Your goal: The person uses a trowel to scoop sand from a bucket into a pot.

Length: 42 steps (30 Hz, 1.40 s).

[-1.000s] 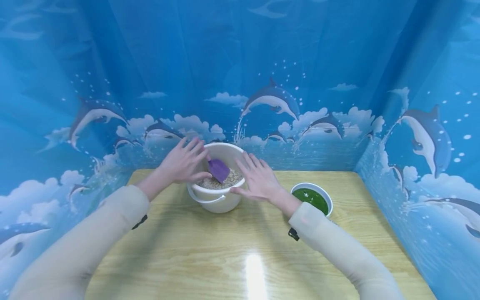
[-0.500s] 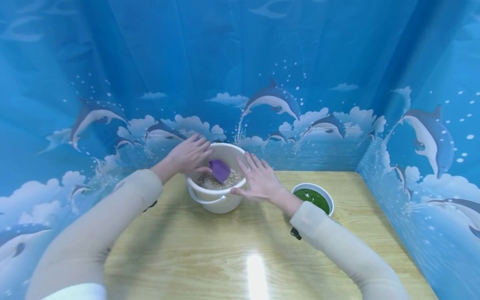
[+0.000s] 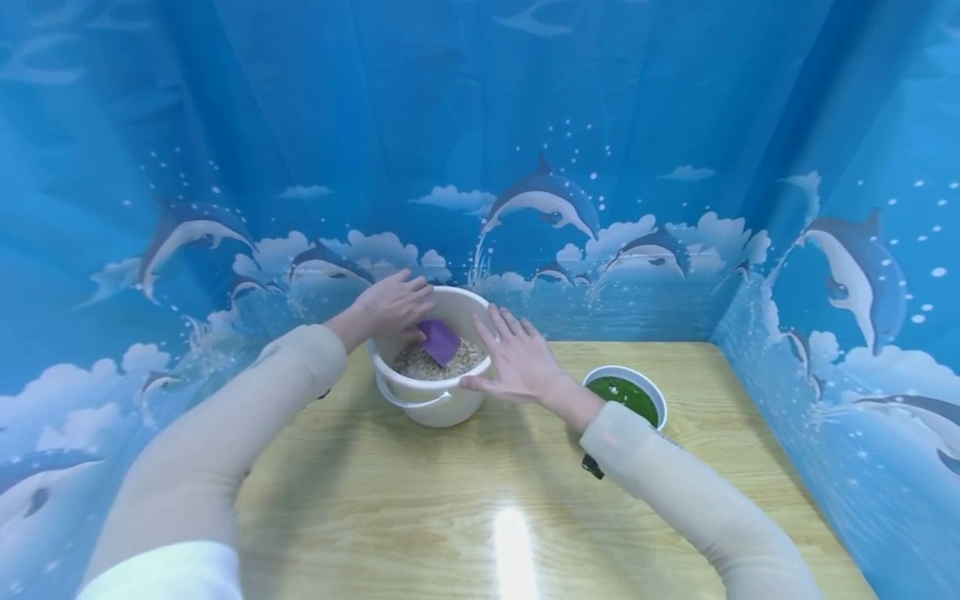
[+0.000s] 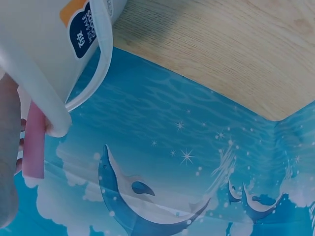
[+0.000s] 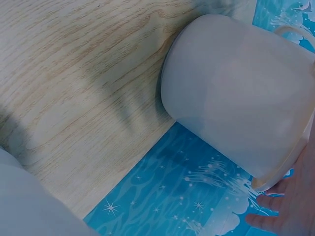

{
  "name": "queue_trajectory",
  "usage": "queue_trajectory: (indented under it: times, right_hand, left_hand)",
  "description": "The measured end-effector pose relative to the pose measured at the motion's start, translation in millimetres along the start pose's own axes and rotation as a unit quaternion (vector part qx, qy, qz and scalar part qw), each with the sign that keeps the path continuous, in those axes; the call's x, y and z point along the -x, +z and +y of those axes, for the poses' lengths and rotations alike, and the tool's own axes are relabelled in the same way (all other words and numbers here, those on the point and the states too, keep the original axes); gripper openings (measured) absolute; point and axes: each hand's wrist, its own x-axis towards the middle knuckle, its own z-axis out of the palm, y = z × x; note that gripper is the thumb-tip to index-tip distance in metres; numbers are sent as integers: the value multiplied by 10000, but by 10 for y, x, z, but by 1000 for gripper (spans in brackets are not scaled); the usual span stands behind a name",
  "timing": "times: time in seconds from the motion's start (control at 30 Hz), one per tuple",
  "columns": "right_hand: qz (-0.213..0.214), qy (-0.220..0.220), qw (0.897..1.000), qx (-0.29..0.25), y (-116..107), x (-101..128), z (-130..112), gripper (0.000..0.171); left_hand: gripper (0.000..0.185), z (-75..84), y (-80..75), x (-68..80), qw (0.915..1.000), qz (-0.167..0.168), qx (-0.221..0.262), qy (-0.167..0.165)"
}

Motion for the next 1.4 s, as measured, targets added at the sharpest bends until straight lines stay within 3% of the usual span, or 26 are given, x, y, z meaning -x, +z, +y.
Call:
queue_trajectory:
  times: [0.63,0.8,1.13,1.4]
  right_hand:
    - [-4,-31,10000,16,-1,-6,-3,137]
    - [45,-47,10000,13,-4,-10,2,138]
    - [-38,-72,9999,135,-13,-15,14,133]
    - [-101,-55,9999,123,-29,-10,7,138]
  left_hand:
    - [42,36,121,-75,9962,-561,-669,17]
    - [28,14,150,-49,9950,-584,-813,55]
    - [42,-16,177,-31,9932,-658,-945,154]
    - [26,-48,162,-19,9927,-595,-1001,303]
